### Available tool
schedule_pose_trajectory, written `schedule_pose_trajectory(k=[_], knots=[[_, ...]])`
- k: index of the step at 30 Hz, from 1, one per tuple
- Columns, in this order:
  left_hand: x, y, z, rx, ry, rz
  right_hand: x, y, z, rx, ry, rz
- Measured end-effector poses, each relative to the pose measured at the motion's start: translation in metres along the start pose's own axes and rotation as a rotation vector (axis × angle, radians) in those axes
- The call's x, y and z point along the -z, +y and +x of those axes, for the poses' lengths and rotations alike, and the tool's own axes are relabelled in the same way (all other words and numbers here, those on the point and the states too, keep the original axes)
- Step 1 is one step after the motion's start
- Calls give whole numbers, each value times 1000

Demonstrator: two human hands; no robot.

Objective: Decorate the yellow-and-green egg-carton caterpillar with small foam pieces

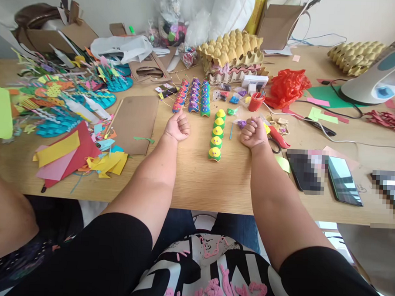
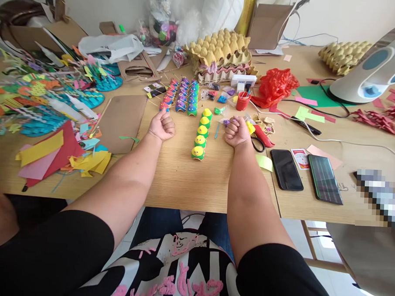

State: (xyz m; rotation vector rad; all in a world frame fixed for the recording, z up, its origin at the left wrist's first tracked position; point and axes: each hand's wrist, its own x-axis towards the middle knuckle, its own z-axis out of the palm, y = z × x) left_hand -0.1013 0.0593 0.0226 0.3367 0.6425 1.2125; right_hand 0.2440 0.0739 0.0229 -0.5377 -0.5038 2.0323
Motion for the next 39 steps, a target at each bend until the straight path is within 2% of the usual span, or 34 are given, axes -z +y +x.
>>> schedule_pose_trajectory(k=[10,13,16,24,28,35,39], knots=[[4,1,2,13,-2,-3,4,-2,-1,21,-56,96],[5,1,6,-31,-25,-62,5,-2,0,20,-24,61],[6,-2,10,-62,-33,-130,1,-1,-1,82,22,49],[12,-4,19,-65,-90,5,-2,5,3,149,43,51],[14,-2,20,-50,-128,33,2,7,4,191,-15,9],[6,-4,13,-57,-128,42,-1,8,1,206,-38,-18],[0,-2,6,-14,-120,-54,-6,7,-2,173,36,21]])
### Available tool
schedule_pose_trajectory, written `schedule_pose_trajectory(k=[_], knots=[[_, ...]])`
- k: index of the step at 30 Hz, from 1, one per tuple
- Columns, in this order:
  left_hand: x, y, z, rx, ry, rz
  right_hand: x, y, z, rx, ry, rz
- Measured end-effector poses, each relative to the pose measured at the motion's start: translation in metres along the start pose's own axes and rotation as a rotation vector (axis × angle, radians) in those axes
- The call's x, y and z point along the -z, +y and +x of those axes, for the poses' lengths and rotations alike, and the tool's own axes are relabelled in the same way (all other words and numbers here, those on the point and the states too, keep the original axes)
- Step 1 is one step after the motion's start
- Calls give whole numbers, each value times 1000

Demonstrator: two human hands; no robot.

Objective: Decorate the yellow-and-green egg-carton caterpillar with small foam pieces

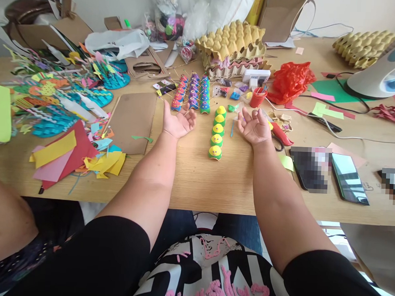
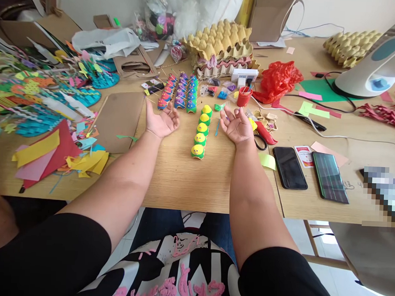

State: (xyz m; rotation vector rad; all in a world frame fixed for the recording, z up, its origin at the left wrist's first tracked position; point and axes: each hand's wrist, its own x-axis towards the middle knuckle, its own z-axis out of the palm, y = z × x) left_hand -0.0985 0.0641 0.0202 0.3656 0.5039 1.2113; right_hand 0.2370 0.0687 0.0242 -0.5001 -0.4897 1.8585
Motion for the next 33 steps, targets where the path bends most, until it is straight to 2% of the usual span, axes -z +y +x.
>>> schedule_pose_trajectory(k=[4,9,18,27,33], knots=[[-2,2,-4,54,-29,0,-2,-2,-1,-26,13,15],[-2,2,-4,30,12,39,3,-5,1,-13,10,-58],[-2,0,-4,5,114,52,4,-6,1,-25,8,-56],[2,0,-3,7,118,52,2,-5,-3,-97,-9,-172],[2,-3,1,-44,94,6,-6,6,2,-90,67,-234]])
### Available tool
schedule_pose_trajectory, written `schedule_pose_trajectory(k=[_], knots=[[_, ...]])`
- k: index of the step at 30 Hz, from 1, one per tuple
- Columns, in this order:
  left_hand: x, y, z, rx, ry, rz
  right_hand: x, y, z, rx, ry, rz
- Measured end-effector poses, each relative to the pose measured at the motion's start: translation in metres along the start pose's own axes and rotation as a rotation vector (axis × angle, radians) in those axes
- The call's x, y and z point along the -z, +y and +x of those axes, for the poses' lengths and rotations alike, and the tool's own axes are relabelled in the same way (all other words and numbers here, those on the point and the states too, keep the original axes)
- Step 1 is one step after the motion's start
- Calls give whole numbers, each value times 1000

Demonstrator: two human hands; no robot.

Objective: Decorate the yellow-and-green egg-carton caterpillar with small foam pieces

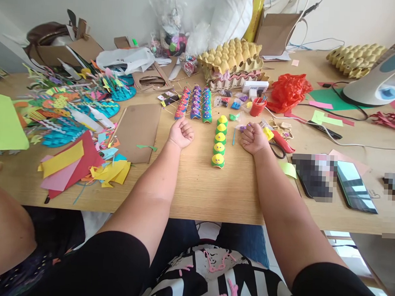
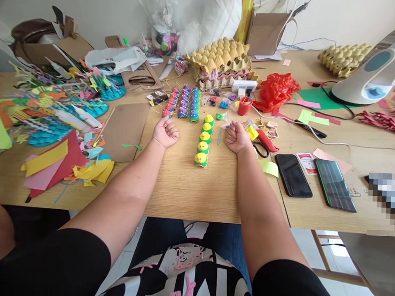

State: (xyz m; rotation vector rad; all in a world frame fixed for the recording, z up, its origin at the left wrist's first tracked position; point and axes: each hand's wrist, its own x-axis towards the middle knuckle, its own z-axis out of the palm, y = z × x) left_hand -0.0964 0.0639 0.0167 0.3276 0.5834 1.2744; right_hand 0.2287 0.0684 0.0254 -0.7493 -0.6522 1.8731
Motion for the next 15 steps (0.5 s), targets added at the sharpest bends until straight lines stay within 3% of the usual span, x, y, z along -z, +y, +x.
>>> schedule_pose_trajectory(k=[5,13,15], knots=[[-5,-5,8,59,21,-23,-9,16,3,180,60,-134],[-3,-6,9,78,64,-31,-4,21,10,218,52,-239],[-2,-6,9,80,57,-31,-3,26,12,299,106,-314]])
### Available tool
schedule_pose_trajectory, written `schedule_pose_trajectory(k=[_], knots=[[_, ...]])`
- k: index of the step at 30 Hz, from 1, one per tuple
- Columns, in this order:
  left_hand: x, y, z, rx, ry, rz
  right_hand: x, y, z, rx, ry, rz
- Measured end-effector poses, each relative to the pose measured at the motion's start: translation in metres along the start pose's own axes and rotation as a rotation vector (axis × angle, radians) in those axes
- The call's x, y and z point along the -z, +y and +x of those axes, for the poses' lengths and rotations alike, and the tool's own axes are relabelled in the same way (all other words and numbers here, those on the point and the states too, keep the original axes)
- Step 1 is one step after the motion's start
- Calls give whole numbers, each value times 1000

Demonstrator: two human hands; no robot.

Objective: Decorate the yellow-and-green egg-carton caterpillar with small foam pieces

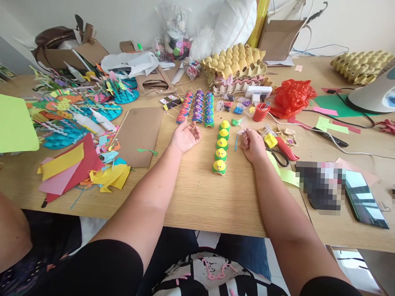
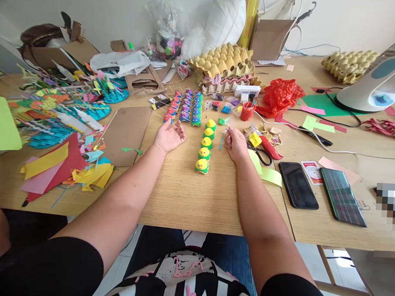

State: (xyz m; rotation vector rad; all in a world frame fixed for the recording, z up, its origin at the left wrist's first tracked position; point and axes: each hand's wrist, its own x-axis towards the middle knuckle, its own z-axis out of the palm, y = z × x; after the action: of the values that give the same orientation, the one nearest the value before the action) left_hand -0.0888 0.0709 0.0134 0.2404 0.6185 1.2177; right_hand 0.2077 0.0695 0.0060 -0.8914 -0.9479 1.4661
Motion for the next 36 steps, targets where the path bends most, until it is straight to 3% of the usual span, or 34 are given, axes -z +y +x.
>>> schedule_pose_trajectory(k=[2,5,10,17,21,26,30,34,36], knots=[[0,0,0,5,-7,5,-3,6,0,191,181,-163],[0,0,0,13,-9,13,-12,12,2,449,341,-378],[0,-1,-1,27,-20,19,-35,10,21,577,465,-382],[-2,-2,-2,14,-19,22,-31,21,29,695,471,-504],[-3,-4,-6,-30,10,21,-27,23,27,785,358,-687],[-10,-6,-4,-196,121,0,-34,22,31,761,279,-706],[-35,-20,15,-372,195,13,-36,21,31,655,294,-628],[-53,-56,29,-782,210,426,-36,18,29,583,287,-577],[-52,-71,30,-882,180,652,-36,18,28,554,272,-582]])
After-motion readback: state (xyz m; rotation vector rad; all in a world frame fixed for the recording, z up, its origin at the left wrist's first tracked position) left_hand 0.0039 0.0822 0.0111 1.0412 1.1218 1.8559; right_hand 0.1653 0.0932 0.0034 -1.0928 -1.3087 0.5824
